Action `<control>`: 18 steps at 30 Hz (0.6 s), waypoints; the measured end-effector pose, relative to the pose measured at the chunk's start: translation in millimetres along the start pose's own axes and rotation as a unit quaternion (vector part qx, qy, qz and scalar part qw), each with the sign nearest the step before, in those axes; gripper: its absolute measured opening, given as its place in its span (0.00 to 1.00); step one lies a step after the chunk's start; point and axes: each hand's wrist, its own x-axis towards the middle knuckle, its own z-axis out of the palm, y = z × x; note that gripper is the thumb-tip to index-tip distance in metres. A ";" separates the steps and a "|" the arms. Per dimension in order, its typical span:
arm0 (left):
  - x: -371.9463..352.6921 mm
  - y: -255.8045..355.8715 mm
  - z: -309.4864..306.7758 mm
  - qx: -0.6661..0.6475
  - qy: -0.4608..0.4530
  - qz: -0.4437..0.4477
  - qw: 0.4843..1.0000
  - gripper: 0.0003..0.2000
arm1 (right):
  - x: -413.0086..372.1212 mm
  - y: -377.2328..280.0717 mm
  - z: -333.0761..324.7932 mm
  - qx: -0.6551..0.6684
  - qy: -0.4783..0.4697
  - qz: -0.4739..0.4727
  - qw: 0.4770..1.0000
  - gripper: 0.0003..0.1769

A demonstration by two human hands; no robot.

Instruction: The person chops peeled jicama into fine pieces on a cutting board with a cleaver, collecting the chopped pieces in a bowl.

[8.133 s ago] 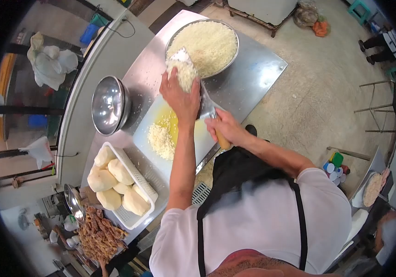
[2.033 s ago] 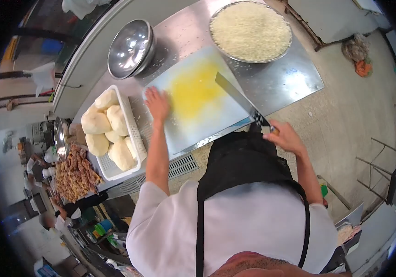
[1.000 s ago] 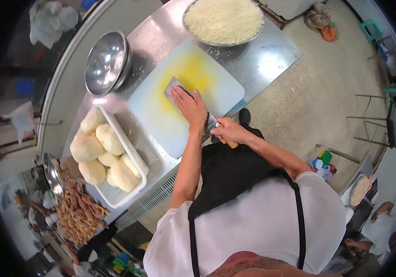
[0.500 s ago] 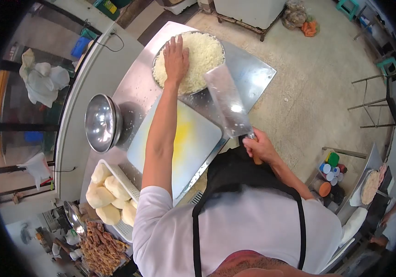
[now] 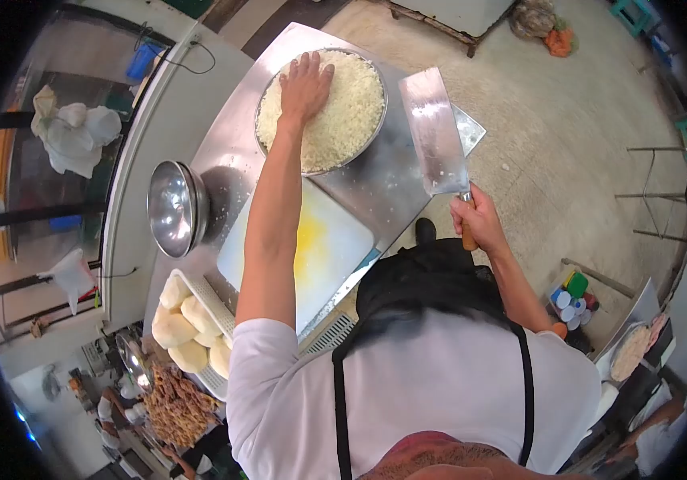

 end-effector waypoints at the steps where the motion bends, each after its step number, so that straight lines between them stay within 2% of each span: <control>1: 0.5 1.9 -4.1 -0.023 -0.014 -0.011 1.000 0.34 | 6.5 -2.8 1.9 0.014 -0.008 -0.012 1.000 0.16; 5: -19.8 16.8 -13.5 0.039 -0.011 -0.018 0.999 0.35 | 15.5 -12.2 -5.1 0.008 -0.040 -0.039 0.998 0.18; 8: -47.8 30.1 -1.2 0.011 0.063 0.010 0.998 0.36 | 14.1 -1.3 -8.3 0.019 -0.043 -0.015 0.999 0.19; 10: -48.3 27.8 -1.8 0.001 0.060 0.007 0.998 0.36 | 16.9 -2.9 -7.5 0.027 -0.062 -0.015 0.998 0.20; 12: -51.3 21.4 -8.4 0.011 0.053 0.007 0.998 0.34 | 12.8 -5.6 -5.4 0.028 -0.040 0.000 0.999 0.14; 13: -47.6 10.1 -15.8 0.014 0.060 0.001 0.998 0.34 | 17.3 -8.1 -8.6 0.024 -0.048 -0.004 0.999 0.14; 15: -53.5 -19.5 -29.0 0.034 0.040 -0.131 0.990 0.32 | 8.9 -2.4 -11.5 0.025 -0.054 -0.005 0.998 0.13; 16: -57.9 -31.7 -33.6 -0.017 0.015 -0.175 0.984 0.33 | 5.4 -0.3 -13.7 0.025 -0.055 -0.001 0.998 0.13; 17: -55.9 -55.3 -13.9 -0.018 0.013 -0.180 0.983 0.33 | 4.2 0.4 -15.5 0.033 -0.051 0.002 0.998 0.13; 18: -51.5 -90.2 23.1 -0.141 0.064 -0.142 0.978 0.33 | 5.4 0.5 -15.7 0.041 -0.050 0.004 0.998 0.14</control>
